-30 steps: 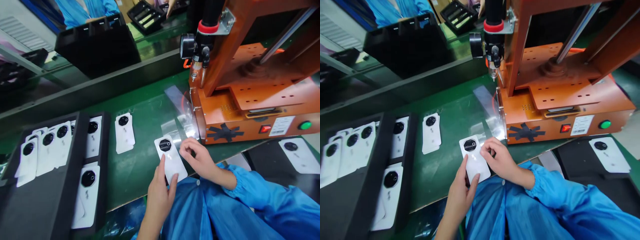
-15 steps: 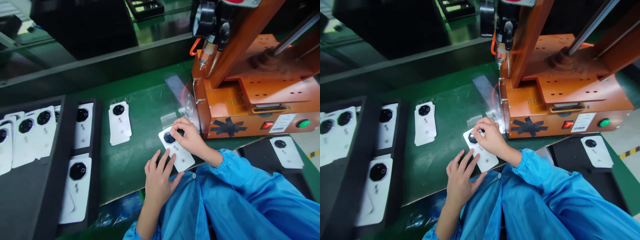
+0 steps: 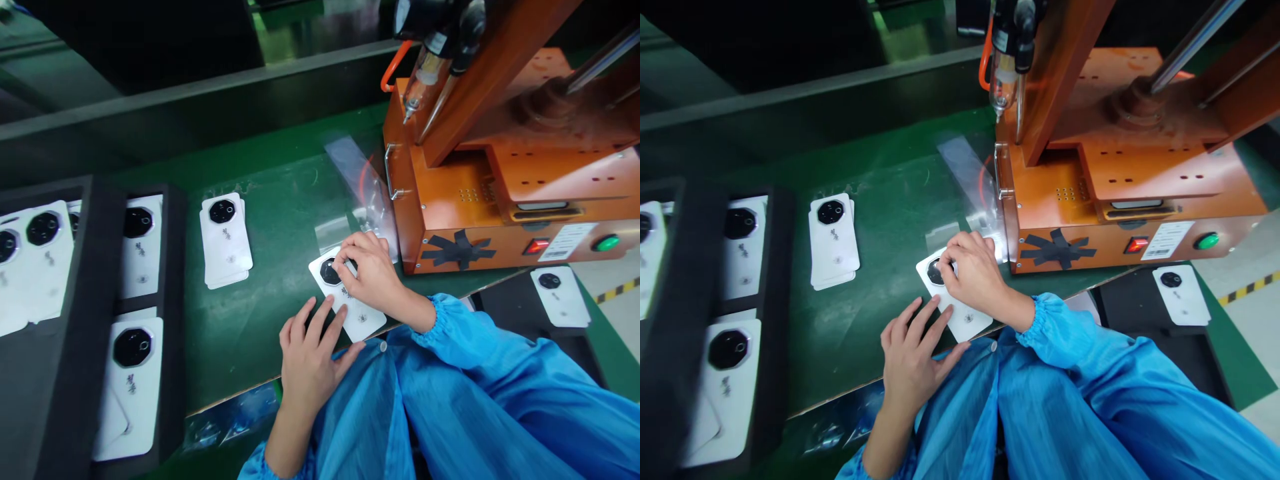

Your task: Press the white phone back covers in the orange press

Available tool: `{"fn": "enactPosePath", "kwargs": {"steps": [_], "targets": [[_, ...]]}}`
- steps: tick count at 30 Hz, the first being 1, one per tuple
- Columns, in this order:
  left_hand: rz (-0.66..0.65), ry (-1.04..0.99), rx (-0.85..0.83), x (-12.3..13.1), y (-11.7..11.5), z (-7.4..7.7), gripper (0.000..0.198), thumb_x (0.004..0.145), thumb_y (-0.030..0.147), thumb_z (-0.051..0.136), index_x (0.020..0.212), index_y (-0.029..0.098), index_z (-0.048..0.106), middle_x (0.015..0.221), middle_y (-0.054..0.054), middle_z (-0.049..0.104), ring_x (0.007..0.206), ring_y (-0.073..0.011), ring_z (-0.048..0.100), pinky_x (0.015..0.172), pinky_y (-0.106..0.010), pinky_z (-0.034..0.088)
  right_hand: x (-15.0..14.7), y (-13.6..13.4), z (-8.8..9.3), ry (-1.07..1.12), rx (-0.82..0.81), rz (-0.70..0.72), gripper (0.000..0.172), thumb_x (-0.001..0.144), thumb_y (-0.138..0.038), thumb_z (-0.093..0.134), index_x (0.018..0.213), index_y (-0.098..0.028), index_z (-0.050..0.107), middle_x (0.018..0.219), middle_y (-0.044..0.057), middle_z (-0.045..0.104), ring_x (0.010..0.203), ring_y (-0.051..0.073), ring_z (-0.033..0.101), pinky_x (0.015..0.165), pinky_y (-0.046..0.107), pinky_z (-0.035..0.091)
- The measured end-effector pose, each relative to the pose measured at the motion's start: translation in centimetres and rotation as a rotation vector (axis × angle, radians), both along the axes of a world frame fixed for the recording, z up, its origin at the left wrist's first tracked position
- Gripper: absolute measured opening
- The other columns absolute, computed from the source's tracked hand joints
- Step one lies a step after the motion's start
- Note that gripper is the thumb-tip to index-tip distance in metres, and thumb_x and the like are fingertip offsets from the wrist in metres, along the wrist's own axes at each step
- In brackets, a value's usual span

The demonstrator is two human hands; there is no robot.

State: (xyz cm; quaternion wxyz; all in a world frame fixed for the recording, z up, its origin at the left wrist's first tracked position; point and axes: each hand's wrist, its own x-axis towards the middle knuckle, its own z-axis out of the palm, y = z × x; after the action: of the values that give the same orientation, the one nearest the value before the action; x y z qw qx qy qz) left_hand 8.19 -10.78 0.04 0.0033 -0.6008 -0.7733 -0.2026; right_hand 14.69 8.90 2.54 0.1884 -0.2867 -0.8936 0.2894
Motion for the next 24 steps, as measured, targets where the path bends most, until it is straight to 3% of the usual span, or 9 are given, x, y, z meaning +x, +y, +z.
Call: {"fn": "enactPosePath", "kwargs": {"steps": [24], "targets": [[-0.013,0.000,-0.025,-0.15,-0.22,-0.01,0.055,0.086,0.051,0.073,0.135,0.027,0.064,0.144,-0.009,0.062,0.135,-0.0360,0.050,0.104,-0.050,0.036,0.29,0.31,-0.91,-0.024,0.122,-0.023,0.008,0.092,-0.023,0.061,0.085,-0.021,0.065,0.104,0.006,0.064,0.100,0.024,0.053,0.084,0.042,0.032]]}}
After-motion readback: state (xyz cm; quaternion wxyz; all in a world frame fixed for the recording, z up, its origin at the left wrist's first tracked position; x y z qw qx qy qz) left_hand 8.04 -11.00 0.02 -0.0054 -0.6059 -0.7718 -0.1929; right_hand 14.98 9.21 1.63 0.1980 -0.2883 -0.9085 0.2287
